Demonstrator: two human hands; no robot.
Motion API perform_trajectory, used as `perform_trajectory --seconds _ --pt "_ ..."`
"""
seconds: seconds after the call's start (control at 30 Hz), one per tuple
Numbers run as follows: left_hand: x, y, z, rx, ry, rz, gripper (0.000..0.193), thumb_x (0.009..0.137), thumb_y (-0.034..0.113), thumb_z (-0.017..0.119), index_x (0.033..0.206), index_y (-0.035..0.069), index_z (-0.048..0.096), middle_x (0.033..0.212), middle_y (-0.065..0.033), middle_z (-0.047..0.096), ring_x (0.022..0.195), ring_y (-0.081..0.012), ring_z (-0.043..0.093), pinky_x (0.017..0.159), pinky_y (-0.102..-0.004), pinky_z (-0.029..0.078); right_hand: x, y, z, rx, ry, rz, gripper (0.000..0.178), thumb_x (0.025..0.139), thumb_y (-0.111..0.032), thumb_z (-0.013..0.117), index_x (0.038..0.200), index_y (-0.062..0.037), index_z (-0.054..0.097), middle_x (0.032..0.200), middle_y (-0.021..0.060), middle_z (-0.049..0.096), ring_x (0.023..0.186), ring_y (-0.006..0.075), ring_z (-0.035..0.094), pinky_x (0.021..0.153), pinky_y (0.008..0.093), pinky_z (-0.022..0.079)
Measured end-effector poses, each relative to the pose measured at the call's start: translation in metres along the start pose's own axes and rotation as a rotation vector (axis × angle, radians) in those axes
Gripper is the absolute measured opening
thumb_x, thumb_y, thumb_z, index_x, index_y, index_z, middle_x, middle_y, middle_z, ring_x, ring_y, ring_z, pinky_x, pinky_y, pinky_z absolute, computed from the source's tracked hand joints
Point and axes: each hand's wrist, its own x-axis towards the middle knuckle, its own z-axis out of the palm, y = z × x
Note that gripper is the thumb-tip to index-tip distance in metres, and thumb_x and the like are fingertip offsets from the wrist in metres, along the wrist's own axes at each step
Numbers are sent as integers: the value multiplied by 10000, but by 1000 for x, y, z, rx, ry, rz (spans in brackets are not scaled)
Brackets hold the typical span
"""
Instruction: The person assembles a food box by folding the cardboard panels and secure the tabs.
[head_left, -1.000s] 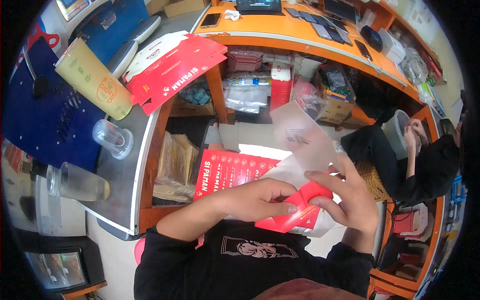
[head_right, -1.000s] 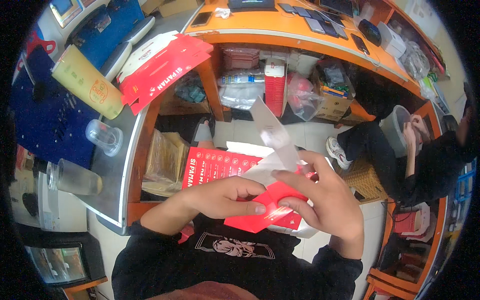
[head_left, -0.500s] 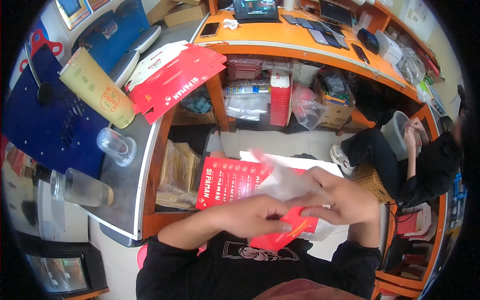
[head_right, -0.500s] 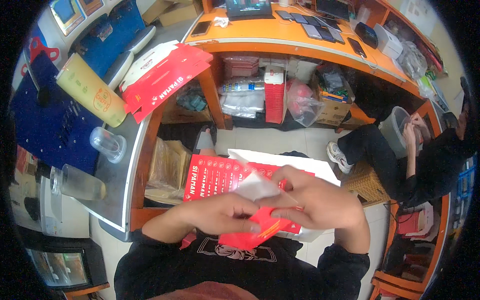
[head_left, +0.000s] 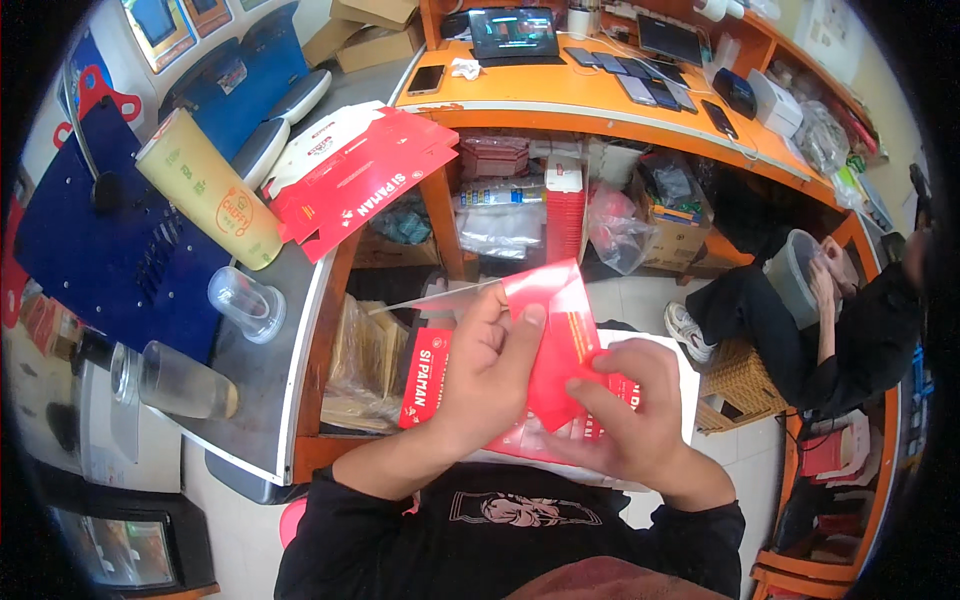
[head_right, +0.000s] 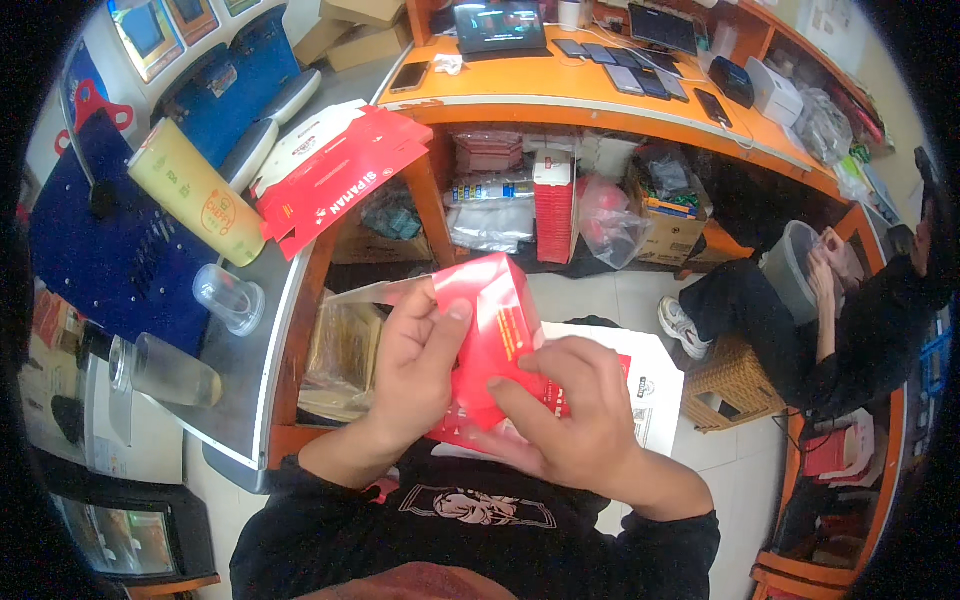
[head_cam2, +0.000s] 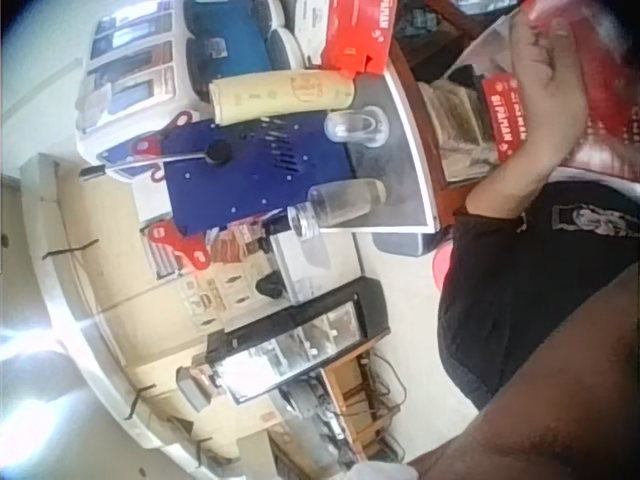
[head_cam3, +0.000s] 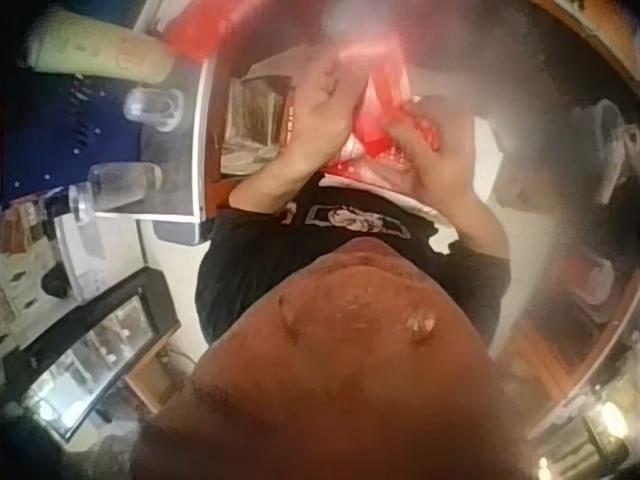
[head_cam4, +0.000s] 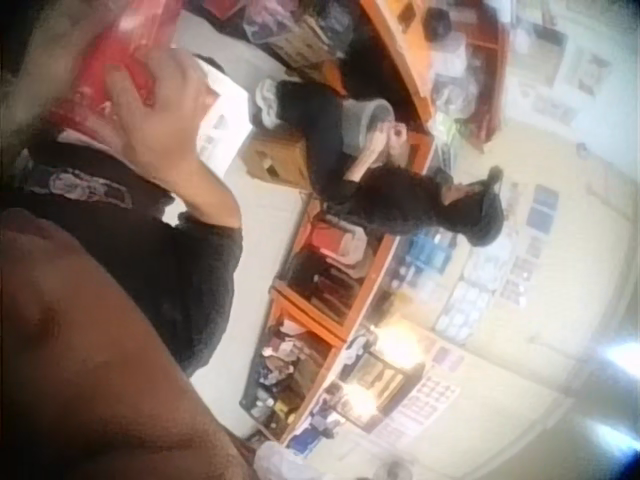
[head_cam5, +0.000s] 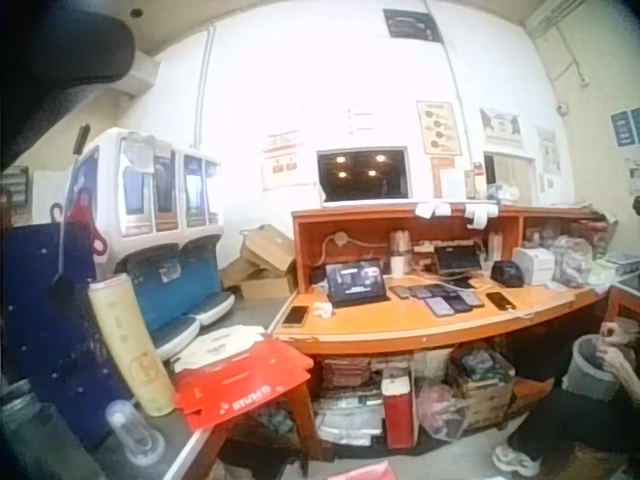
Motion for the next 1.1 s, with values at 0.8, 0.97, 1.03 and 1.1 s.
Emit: perform_trajectory --seconds 0.8,0.97,1.03,1.1 --pt "-15 -32 17 -202 -19 -120 271 1052 166 577 1290 44 532 1157 -66 682 952 -75 653 739 -236 537 -24 29 27 -325 215 -186 204 696 -121 832 741 -125 633 1144 102 703 1156 362 612 892 510 478" --pt "-16 -25 6 -123 -26 -88 312 1053 109 560 1342 8 498 1198 -105 683 1038 -116 672 779 -244 543 -9 35 0 18 -44 -40 448 619 -231 906 1024 -170 725 1454 187 488 1296 442 509 978 550 472" --pt "-16 -15 -3 73 -398 -181 282 1044 113 579 1297 -6 537 1164 -101 688 982 -84 662 753 -236 529 -13 39 -6 268 -120 158 690 579 -252 934 1213 -188 669 1477 269 405 1299 500 487 1031 573 451" --pt "-14 1 -2 379 -468 -428 223 1035 145 604 1195 -10 602 1075 -68 688 913 -61 633 737 -241 510 -14 44 -11 350 -170 118 830 548 -249 942 1303 -179 605 1434 312 386 1295 516 481 1046 564 450"
